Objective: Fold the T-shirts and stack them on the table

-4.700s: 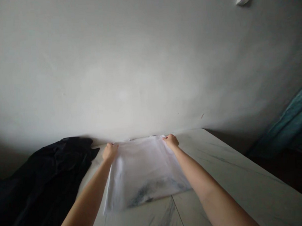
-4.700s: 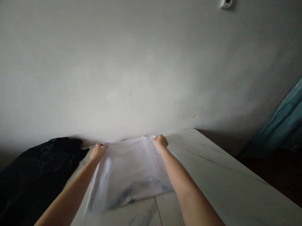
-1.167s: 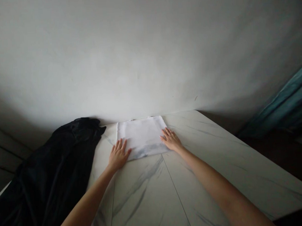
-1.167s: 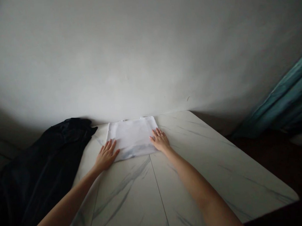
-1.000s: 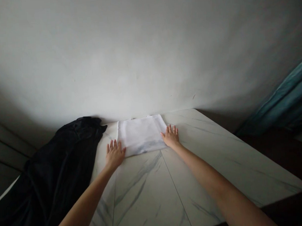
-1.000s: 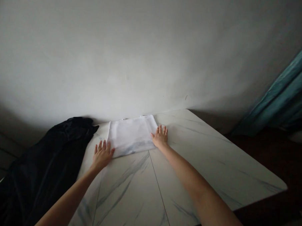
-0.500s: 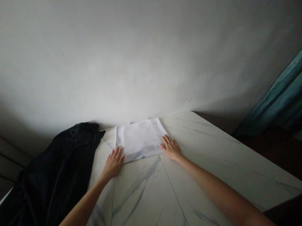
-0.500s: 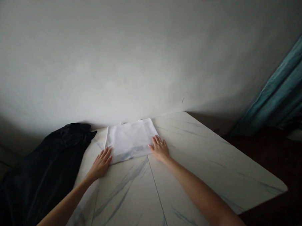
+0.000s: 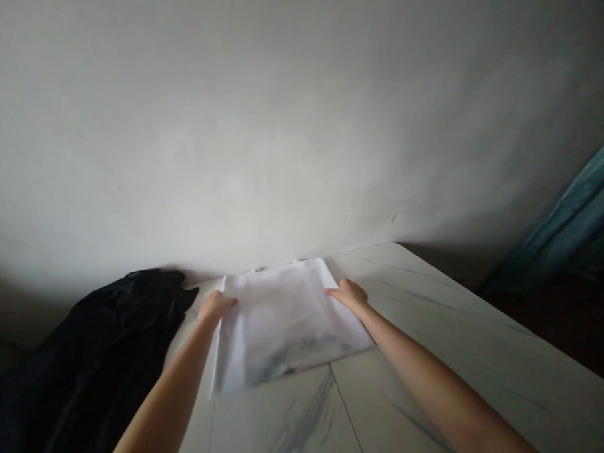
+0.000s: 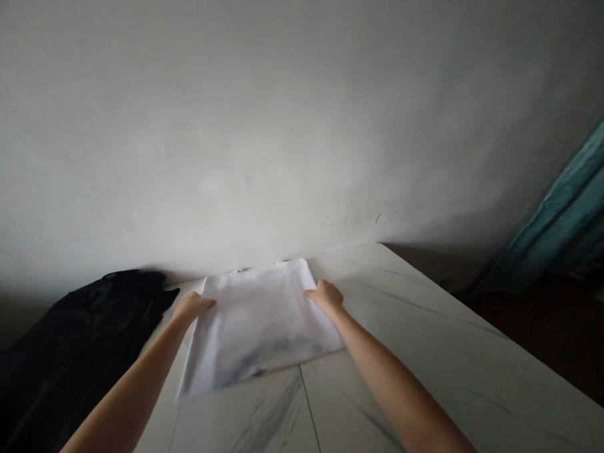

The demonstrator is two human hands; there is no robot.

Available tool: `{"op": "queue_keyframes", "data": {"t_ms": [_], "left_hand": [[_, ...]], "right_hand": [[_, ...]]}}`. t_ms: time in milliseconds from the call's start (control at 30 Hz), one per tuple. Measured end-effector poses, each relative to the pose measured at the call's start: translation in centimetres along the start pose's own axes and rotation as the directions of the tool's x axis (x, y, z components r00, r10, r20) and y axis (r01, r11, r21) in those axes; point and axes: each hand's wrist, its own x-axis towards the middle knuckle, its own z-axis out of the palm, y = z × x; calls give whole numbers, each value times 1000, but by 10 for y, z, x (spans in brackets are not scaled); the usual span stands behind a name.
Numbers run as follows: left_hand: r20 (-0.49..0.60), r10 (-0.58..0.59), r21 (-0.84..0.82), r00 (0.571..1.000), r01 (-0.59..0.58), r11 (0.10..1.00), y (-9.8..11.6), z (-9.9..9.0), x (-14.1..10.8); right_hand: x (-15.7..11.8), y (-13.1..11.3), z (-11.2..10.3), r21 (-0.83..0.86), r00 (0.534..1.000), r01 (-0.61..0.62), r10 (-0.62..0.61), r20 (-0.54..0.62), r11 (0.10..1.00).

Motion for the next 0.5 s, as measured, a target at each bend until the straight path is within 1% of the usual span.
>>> {"op": "queue_keyframes", "data": {"t_ms": [67, 133, 200, 233, 300, 367, 400, 433, 500], "left_hand": [[56, 27, 24, 998, -28, 999, -19, 7, -14], [105, 54, 2, 993, -55, 998, -39, 14, -36], [117, 61, -56, 991, -55, 997, -51, 19, -57], [106, 52, -81, 993, -43, 996, -52, 21, -65], [58, 16, -104, 998, -10, 995, -44, 22, -79], [7, -30, -119, 1000, 31, 992, -28, 21, -89], [1, -52, -144, 999, 51, 988, -19, 19, -95], [16, -73, -187, 997, 74, 980, -11, 18, -101], [95, -91, -316, 991, 117, 942, 2, 16, -119]], "right_hand": [[-10, 14, 4, -44, 999, 45, -44, 23, 998], [-21, 26, 9, -77, 996, 86, -86, 5, 993], [-28, 28, 13, -93, 994, 107, -110, -29, 990], [-29, 27, 15, -93, 993, 108, -112, -36, 990], [-25, 20, 14, -86, 994, 102, -104, -29, 991], [-17, 15, 7, -75, 994, 103, -105, -19, 992], [-13, 16, 1, -69, 994, 106, -107, -16, 992], [-10, 19, -6, -64, 994, 109, -109, -11, 992], [-8, 34, -22, -59, 992, 124, -123, 10, 991]]}}
